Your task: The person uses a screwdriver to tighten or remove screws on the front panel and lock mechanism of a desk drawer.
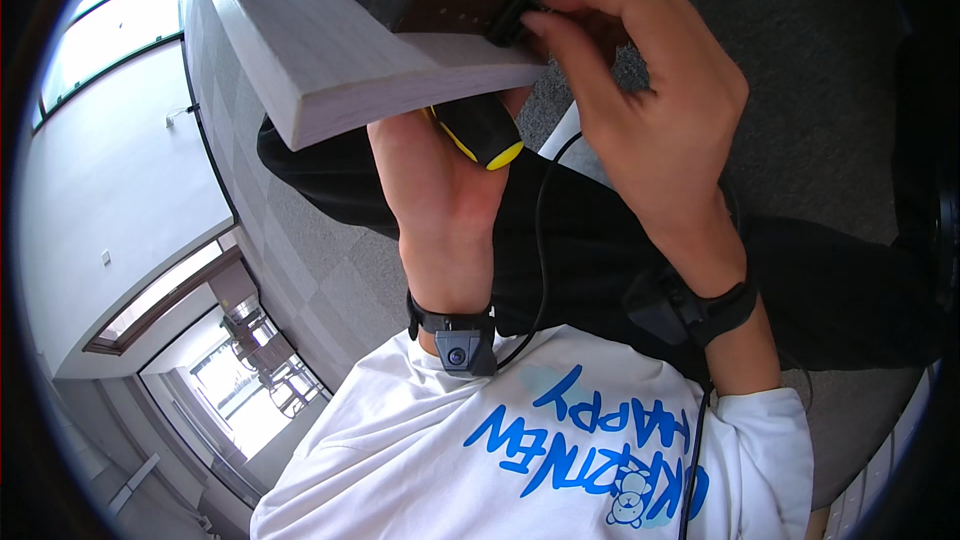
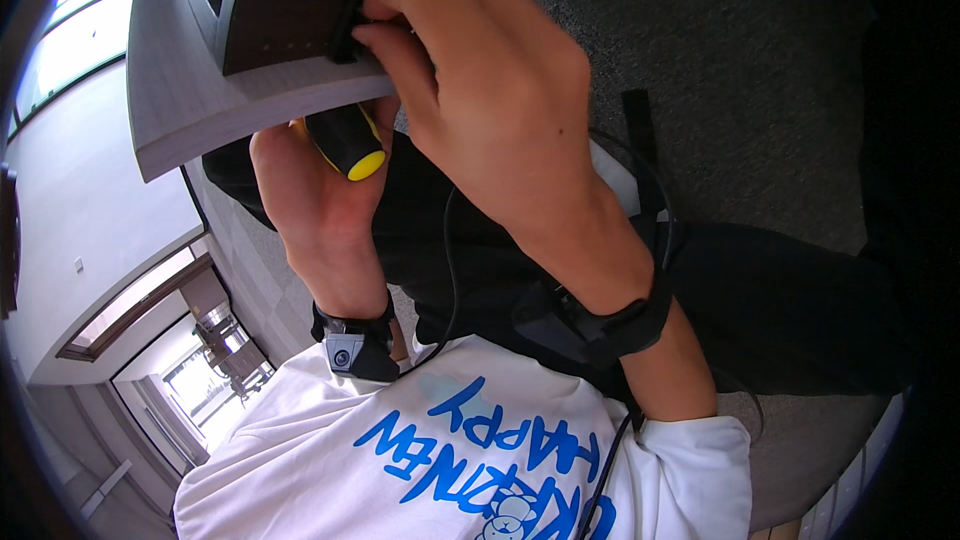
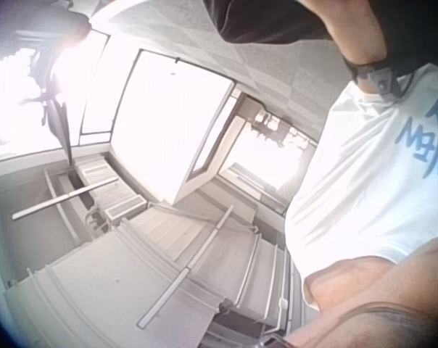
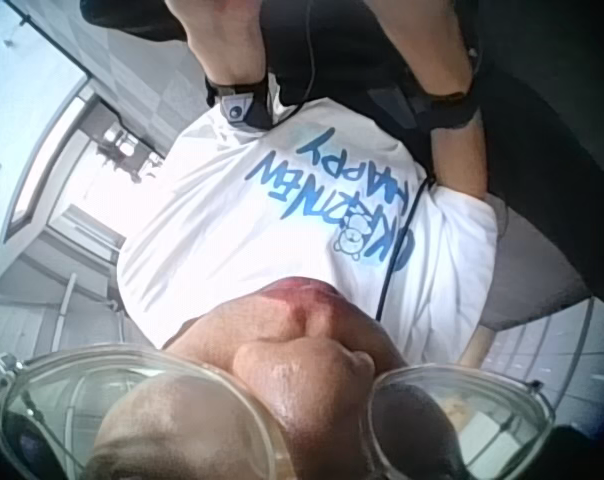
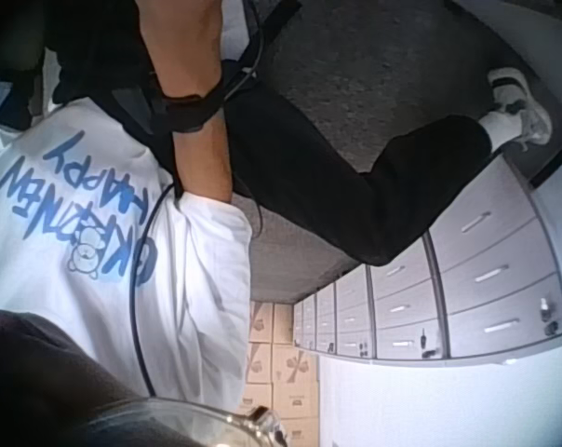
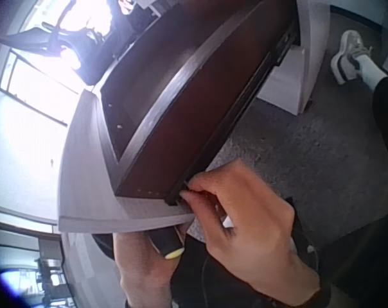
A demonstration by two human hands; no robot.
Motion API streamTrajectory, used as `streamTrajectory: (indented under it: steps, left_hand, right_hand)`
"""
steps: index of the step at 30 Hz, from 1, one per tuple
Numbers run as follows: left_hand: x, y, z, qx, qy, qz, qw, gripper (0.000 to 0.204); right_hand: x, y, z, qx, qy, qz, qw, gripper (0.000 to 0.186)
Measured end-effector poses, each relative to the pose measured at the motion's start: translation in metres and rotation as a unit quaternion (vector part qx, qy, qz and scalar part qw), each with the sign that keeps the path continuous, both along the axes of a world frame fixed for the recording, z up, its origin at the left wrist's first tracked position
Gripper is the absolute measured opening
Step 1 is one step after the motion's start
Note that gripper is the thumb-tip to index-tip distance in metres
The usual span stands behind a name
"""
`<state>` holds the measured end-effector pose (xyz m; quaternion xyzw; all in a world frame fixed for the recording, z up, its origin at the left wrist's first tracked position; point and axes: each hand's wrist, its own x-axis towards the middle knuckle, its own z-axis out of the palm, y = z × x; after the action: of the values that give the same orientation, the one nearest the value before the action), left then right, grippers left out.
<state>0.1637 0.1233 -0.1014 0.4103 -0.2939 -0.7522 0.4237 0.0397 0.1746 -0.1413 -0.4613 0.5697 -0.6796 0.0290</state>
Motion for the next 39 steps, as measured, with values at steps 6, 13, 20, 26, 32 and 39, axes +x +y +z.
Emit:
streamTrajectory:
  steps: [6, 13, 20, 26, 32, 39]
  left_hand:
    - [0.000, 0.002, -0.002, 0.002, 0.002, -0.004, 1.000, 0.042]
    - [0.008, 0.002, -0.008, -0.004, 0.066, -0.038, 0.997, 0.034]
    - [0.004, 0.003, -0.008, 0.010, 0.042, -0.012, 0.999, 0.042]
    - [0.005, 0.003, -0.006, 0.001, 0.031, -0.025, 0.999, 0.032]
    - [0.006, 0.005, -0.008, -0.004, 0.023, -0.006, 1.000, 0.040]
    - [0.008, 0.003, -0.008, 0.008, 0.041, -0.016, 0.999, 0.039]
  right_hand:
    - [0.001, -0.002, -0.004, 0.000, 0.051, -0.035, 0.998, 0.013]
    - [0.000, -0.002, -0.007, -0.020, 0.111, -0.048, 0.992, 0.016]
    - [0.002, 0.001, -0.010, -0.027, 0.054, -0.021, 0.998, 0.018]
    - [-0.003, -0.001, -0.009, -0.046, 0.124, -0.038, 0.991, 0.018]
    - [0.001, 0.002, -0.007, -0.008, 0.120, -0.044, 0.992, 0.017]
    - [0.000, 0.005, -0.008, -0.005, 0.099, -0.037, 0.994, 0.020]
